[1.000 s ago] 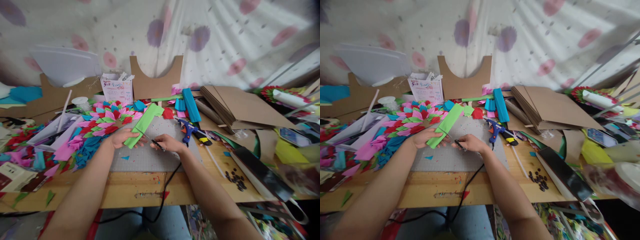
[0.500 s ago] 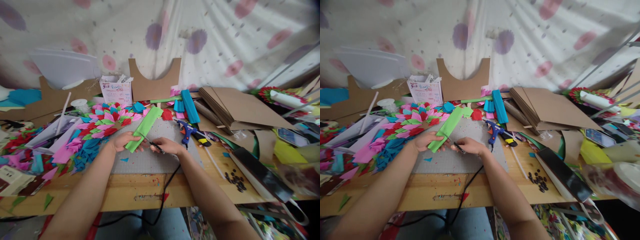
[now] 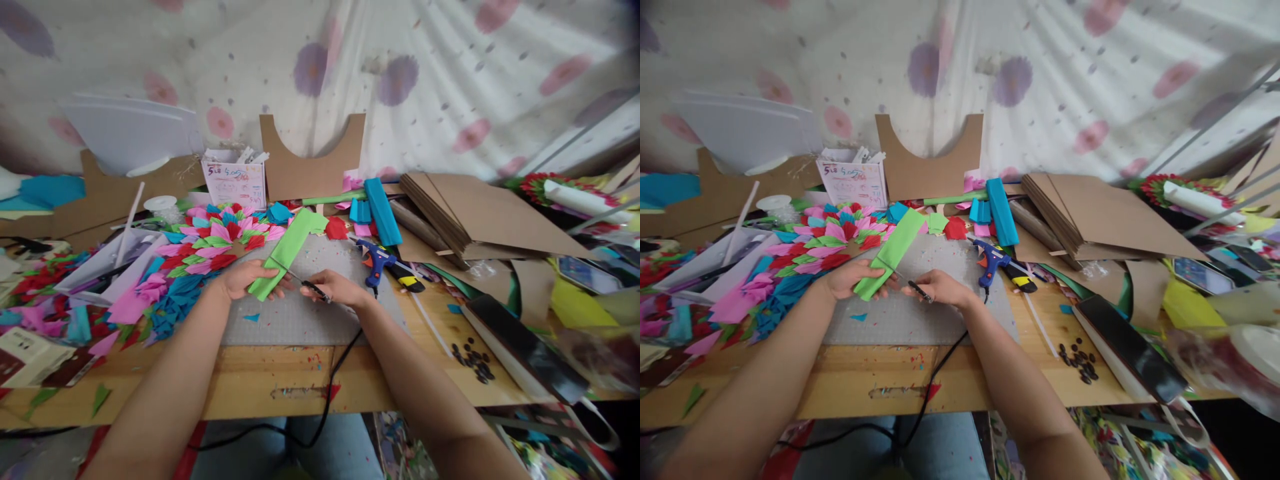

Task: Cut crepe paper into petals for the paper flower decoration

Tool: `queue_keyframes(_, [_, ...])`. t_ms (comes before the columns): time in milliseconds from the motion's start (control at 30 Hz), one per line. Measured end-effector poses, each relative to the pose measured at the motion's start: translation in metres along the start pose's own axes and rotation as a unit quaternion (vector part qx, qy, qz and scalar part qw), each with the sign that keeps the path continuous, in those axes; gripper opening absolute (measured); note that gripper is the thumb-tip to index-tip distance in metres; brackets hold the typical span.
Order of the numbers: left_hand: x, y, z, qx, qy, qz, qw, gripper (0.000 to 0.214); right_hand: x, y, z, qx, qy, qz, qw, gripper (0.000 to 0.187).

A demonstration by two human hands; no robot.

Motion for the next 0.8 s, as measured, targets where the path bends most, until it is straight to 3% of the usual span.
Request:
queue_keyframes(233, [0.000, -0.007, -0.004, 0.003, -0.045, -0.072, 0.996, 0.019, 0.000, 0.005, -0.006, 0.042, -0.002, -0.041, 0.998, 0.051])
queue_keyframes(333, [-0.001, -0.011, -0.005, -0.007, -0.045, -0.098, 0.994, 0.017, 0.001, 0.007, -0.007, 0.049, -0.008, -0.030, 0.998, 0.050])
queue_keyframes(633, [-0.004, -0.019, -0.003, -0.020, -0.022, -0.065, 0.997, 0.020, 0.005, 0.005, 0.001, 0.092, 0.015, 0.013, 0.996, 0.050])
queue_keyframes(800, [-0.001, -0.014, -0.005, -0.018, -0.027, -0.074, 0.997, 0.021, 0.001, 0.003, -0.003, 0.032, 0.004, -0.009, 0.999, 0.053])
Point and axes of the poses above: each hand's wrist, its own x-axis away from the middle knuckle, its own y-axis out of the back of the hand, z = x × y, the point moved 1 cm from there along -x, towards the middle knuckle, and after that the axes turned 7 degrees about y, right-handed, at the moved point
